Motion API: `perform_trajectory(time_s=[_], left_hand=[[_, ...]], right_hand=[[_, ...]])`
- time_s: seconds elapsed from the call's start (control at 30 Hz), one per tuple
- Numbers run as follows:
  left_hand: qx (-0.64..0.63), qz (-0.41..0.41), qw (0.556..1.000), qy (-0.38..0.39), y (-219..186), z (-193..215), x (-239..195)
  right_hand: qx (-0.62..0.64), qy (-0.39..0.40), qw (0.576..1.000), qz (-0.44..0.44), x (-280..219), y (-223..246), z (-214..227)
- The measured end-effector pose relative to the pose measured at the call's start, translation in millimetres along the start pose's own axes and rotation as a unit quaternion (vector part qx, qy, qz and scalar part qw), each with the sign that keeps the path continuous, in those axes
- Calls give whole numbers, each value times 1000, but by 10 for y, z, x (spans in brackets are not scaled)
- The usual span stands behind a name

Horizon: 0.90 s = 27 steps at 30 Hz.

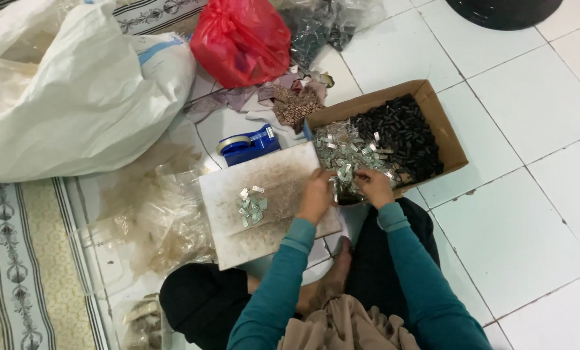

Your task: The person is assembling small metal components from a cardboard box and placing them into small plastic bags, then sealing the bags.

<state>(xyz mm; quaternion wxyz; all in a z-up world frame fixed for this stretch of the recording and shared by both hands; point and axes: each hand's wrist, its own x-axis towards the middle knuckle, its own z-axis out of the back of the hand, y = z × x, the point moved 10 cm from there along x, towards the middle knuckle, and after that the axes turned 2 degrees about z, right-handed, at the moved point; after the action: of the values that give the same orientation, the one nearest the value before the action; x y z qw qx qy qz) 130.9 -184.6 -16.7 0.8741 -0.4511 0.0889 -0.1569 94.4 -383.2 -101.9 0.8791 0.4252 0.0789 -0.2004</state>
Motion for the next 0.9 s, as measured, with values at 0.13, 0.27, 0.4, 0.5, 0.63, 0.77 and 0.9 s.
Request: perform_trajectory(time_s=[0.13, 0.27, 0.4, 0.5, 0.63, 0.77, 0.9], left_hand=[[173, -19, 977, 121, 518, -1421, 255], [290, 20, 937, 193, 960, -2084, 403], [340, 56, 907, 241, 965, -2078, 426], [376, 26, 897, 232, 818, -1961, 446], [318, 27, 920, 225, 1050, -2189, 471], [224, 15, 954, 196, 557, -1698, 397], [33, 63, 980, 188, 293, -1231, 310]], right_hand=[[-126, 90, 986, -65, 124, -467, -116], [-272, 141, 950, -56, 191, -556, -323], [-284, 171, 943, -36, 147, -469, -394], [-291, 205, 933, -59, 92, -359, -448], [-213, 201, 953, -73, -40, -225, -300], [-141, 154, 978, -18, 140, -478, -379], [-18, 55, 997, 54, 233, -620, -294]])
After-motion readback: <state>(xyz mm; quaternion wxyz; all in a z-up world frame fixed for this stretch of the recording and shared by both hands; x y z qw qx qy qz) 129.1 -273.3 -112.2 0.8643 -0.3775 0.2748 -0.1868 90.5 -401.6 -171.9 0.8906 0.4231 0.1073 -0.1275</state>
